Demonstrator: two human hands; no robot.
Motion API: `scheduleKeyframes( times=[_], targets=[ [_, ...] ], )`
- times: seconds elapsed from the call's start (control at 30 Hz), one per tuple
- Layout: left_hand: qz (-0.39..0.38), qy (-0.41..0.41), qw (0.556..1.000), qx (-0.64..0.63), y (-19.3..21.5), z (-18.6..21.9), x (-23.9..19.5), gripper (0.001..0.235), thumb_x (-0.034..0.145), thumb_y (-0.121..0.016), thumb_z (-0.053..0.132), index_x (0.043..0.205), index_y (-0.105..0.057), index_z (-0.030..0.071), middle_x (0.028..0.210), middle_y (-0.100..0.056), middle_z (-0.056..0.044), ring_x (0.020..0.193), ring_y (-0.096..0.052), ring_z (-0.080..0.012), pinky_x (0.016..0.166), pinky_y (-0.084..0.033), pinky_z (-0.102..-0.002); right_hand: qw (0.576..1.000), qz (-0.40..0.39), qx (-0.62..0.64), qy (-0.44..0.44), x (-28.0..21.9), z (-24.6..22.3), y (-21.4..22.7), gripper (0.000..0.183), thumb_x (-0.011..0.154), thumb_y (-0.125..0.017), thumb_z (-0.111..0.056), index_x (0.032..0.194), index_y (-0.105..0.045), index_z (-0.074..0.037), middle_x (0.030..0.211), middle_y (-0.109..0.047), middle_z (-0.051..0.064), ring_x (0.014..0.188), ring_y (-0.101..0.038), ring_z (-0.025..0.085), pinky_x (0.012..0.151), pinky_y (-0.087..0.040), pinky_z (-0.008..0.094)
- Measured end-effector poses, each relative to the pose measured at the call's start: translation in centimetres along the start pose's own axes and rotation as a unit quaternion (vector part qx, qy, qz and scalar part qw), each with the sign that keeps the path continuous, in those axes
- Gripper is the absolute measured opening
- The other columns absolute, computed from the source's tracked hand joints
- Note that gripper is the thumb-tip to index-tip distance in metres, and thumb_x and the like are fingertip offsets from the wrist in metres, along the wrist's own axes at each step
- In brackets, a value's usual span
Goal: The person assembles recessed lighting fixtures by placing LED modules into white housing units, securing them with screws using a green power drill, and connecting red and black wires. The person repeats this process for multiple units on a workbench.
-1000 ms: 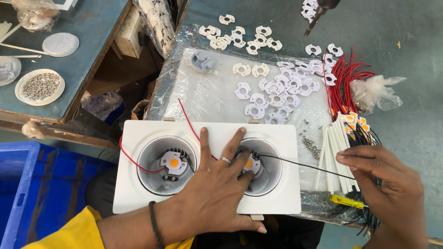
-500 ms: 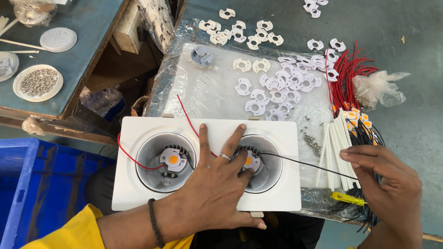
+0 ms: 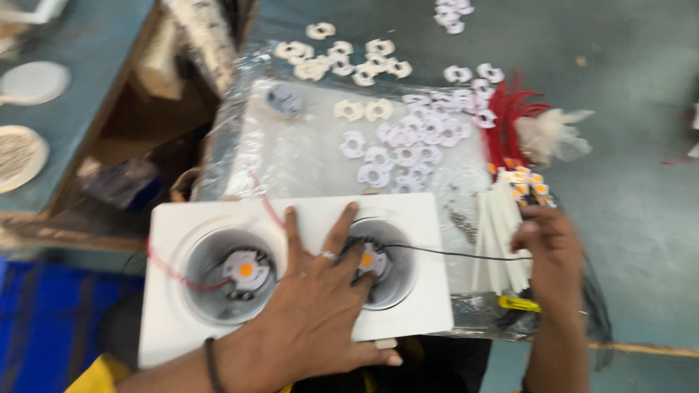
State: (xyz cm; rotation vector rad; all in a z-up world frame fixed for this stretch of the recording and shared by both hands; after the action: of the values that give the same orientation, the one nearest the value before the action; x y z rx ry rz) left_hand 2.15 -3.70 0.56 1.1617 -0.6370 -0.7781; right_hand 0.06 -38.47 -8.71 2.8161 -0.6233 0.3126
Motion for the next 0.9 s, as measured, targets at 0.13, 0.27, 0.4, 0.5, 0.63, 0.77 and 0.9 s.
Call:
scheduleKeyframes(
  times=[0.13,0.27,0.4,0.5,0.63,0.77,0.9],
  targets=[
    [0.062,-0.021,0.998,-0.003,-0.2,0.0,0.4,0.102,0.064,-0.058,0.086,0.116,-0.072,0.000,0.136,-0.056,-0.024,0.152,-0.005,-0.0508,0.094,0.005,-0.102,0.966,-0.042,-0.255,-0.033,-0.2,-0.2,-1.8,0.013,0.091,-0.070,-0.011,0.102,-0.074,-0.005,0.081,-0.071,0.004,0.070,-0.067,0.013,0.064,-0.054,0.030],
    [-0.038,0.004,0.999,-0.010,-1.5,-0.8,0.8,0.102,0.064,-0.057,0.089,0.118,-0.072,0.003,0.139,-0.050,-0.025,0.151,0.003,-0.0514,0.091,0.010,-0.103,0.933,-0.064,-0.352,0.040,0.9,-2.8,-3.7,0.013,0.086,-0.077,-0.017,0.093,-0.075,-0.006,0.087,-0.070,0.008,0.069,-0.068,0.020,0.062,-0.054,0.033],
    [-0.067,0.007,0.998,0.000,-1.7,-0.9,1.1,0.103,0.064,-0.053,0.091,0.117,-0.073,0.005,0.141,-0.048,-0.023,0.152,0.006,-0.0505,0.090,0.009,-0.103,0.912,-0.088,-0.397,0.051,3.0,-4.0,-4.4,0.012,0.086,-0.076,-0.016,0.095,-0.077,-0.007,0.095,-0.070,0.007,0.069,-0.068,0.024,0.065,-0.055,0.034],
    [-0.079,0.007,0.997,-0.011,-1.6,-0.8,1.4,0.103,0.062,-0.054,0.090,0.117,-0.074,0.005,0.145,-0.049,-0.023,0.151,0.008,-0.0500,0.089,0.010,-0.104,0.899,-0.122,-0.414,0.078,3.7,-4.0,-4.7,0.012,0.085,-0.076,-0.017,0.092,-0.077,-0.007,0.099,-0.069,0.007,0.077,-0.068,0.026,0.071,-0.055,0.036],
    [-0.062,0.001,0.998,-0.010,-1.0,-0.6,1.3,0.102,0.064,-0.058,0.087,0.117,-0.072,0.002,0.142,-0.050,-0.024,0.151,0.006,-0.0507,0.091,0.009,-0.103,0.873,-0.139,-0.445,0.144,3.5,-3.6,-5.4,0.012,0.083,-0.077,-0.018,0.089,-0.079,-0.008,0.101,-0.070,0.008,0.090,-0.068,0.028,0.080,-0.054,0.039],
    [0.017,-0.014,1.000,-0.015,0.0,-0.1,0.4,0.100,0.065,-0.060,0.084,0.114,-0.072,-0.003,0.136,-0.054,-0.026,0.152,-0.002,-0.0520,0.093,0.006,-0.100,0.853,-0.140,-0.480,0.150,2.6,-2.4,-5.8,0.011,0.083,-0.078,-0.017,0.087,-0.078,-0.007,0.099,-0.071,0.008,0.093,-0.068,0.030,0.082,-0.054,0.040],
    [-0.025,0.000,0.999,-0.019,0.5,0.0,0.1,0.099,0.069,-0.061,0.081,0.115,-0.070,-0.006,0.135,-0.055,-0.025,0.153,-0.003,-0.0499,0.096,0.005,-0.097,0.854,-0.128,-0.482,0.147,3.2,-2.8,-5.2,0.013,0.081,-0.079,-0.016,0.089,-0.078,-0.006,0.103,-0.071,0.009,0.097,-0.068,0.030,0.085,-0.053,0.040]
  ],
)
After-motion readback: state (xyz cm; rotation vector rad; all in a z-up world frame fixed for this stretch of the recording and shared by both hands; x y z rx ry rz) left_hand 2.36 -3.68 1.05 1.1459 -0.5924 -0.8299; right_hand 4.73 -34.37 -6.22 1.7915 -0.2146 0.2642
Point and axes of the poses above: each hand's wrist, its own x-axis towards the middle knuckle, its own y-axis out of the back of the hand, z = x × y, the point moved 4 cm from there along x, towards the middle knuckle
